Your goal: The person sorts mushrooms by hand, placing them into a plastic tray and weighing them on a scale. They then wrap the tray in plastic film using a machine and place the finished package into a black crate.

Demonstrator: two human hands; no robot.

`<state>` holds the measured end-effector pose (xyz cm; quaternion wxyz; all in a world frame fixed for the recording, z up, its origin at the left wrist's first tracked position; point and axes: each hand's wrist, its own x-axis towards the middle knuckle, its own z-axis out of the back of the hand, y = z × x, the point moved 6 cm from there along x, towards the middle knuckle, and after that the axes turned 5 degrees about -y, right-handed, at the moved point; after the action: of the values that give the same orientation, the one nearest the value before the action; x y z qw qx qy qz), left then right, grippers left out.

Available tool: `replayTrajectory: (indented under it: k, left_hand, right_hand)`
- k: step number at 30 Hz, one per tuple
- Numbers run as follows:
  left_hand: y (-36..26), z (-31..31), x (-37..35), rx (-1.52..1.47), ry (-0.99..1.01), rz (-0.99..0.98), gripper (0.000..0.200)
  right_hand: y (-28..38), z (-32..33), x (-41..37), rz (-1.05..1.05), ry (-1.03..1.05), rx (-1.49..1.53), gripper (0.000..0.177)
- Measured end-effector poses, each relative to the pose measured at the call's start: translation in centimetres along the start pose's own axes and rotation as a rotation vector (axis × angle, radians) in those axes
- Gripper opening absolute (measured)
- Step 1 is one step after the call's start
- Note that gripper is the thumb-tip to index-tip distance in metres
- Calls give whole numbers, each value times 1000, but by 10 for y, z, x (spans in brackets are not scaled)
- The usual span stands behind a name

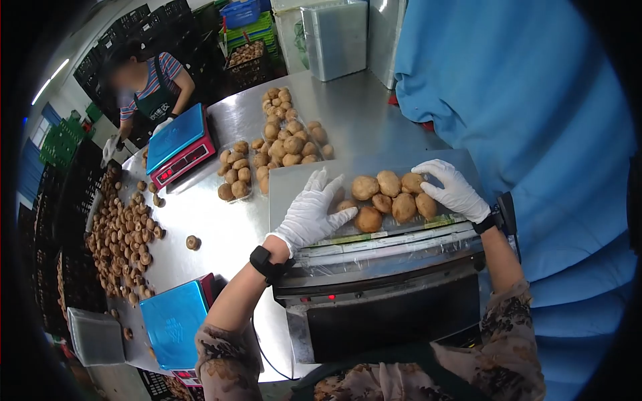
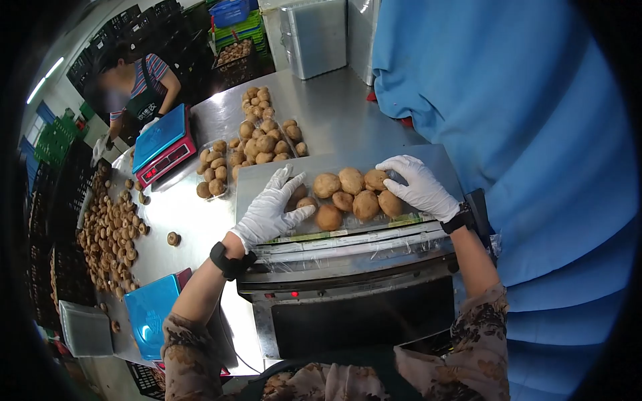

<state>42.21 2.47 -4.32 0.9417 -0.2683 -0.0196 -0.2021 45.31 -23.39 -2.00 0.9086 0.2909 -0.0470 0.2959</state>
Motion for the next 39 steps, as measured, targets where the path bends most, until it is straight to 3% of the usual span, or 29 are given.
replayTrajectory:
  k: [5, 7, 10, 14, 20, 23, 28, 30, 31, 34, 35, 39]
  left_hand:
    - [-9, 6, -1, -36, -21, 29, 68]
    - [-29, 17, -2, 47, -156, -99, 66]
    - [-66, 20, 7, 67, -155, -249, 63]
    - [-99, -10, 25, 175, -140, -403, 57]
    - [-99, -42, 36, 267, -68, -413, 57]
    - [-96, -43, 38, 216, -62, -423, 55]
    - [-106, -5, 32, -6, -237, -429, 55]
    - [-115, 12, 21, -108, -223, -371, 56]
    - [-117, 16, 15, -163, -193, -295, 55]
    - [-128, 27, -8, -221, -159, -201, 56]
    - [-130, 29, -16, -223, -155, -182, 57]
    - [-139, 42, -50, -553, -286, -198, 53]
  right_hand:
    - [8, 3, -2, -57, -59, 185, 33]
    - [7, 5, -2, -97, -97, 259, 32]
    - [5, 3, -4, -79, -68, 282, 28]
    - [7, 9, -6, -57, -188, 224, 26]
    - [10, 23, -27, -63, -219, 204, 21]
    - [14, 25, -41, -89, -243, 214, 20]
    - [33, 31, -52, -44, -290, 177, 23]
    - [52, 34, -57, -10, -343, 257, 31]
    - [59, 29, -58, -18, -312, 376, 45]
    - [104, 26, -57, 132, -239, 253, 55]
    - [106, 19, -59, 126, -205, 343, 59]
    - [122, 17, -69, 101, -199, 441, 57]
